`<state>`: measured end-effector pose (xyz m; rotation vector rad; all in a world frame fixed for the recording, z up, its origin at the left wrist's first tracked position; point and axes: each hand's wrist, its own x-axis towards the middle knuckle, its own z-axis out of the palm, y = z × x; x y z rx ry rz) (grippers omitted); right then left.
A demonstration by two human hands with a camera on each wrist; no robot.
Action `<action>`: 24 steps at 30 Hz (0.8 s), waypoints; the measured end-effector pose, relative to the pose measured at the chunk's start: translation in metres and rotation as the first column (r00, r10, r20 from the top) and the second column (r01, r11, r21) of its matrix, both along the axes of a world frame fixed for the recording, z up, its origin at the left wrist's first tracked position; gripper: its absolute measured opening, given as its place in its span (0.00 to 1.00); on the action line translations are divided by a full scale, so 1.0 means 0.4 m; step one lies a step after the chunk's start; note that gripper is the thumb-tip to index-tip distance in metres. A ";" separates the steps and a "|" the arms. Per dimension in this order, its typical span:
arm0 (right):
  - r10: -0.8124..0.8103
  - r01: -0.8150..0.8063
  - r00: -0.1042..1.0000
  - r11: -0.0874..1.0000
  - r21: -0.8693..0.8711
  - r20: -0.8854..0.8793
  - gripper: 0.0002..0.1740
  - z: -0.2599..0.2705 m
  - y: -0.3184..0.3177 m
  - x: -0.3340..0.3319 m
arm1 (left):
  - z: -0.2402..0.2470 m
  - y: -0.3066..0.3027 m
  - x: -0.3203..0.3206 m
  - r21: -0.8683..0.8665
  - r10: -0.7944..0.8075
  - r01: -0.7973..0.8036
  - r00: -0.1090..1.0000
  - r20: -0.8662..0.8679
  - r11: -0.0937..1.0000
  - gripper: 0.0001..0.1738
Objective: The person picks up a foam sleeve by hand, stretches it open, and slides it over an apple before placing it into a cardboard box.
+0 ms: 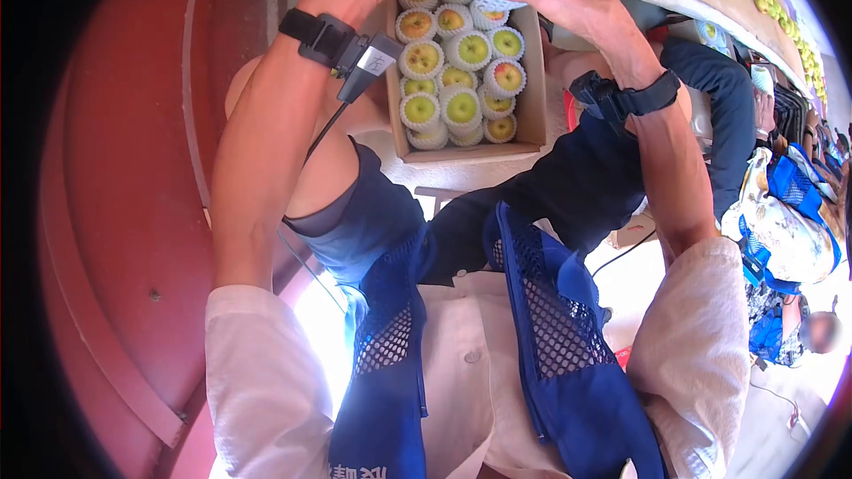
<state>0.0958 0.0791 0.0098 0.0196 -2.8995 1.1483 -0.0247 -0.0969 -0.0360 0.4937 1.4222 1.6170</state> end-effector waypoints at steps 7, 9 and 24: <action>0.037 -0.032 0.992 0.999 -0.044 0.119 0.36 -0.171 0.036 0.044 | 0.032 -0.006 0.010 -0.132 0.202 -0.226 0.964 -0.172 0.965 0.24; 0.041 -0.032 0.993 0.996 -0.087 0.109 0.37 -0.228 0.038 0.038 | 0.048 -0.025 0.018 0.033 0.215 -0.213 0.965 -0.152 0.977 0.22; 0.019 -0.167 0.827 0.962 0.214 0.562 0.46 -0.369 0.034 0.106 | 0.076 -0.073 -0.082 0.229 0.484 -0.484 0.873 0.057 0.845 0.16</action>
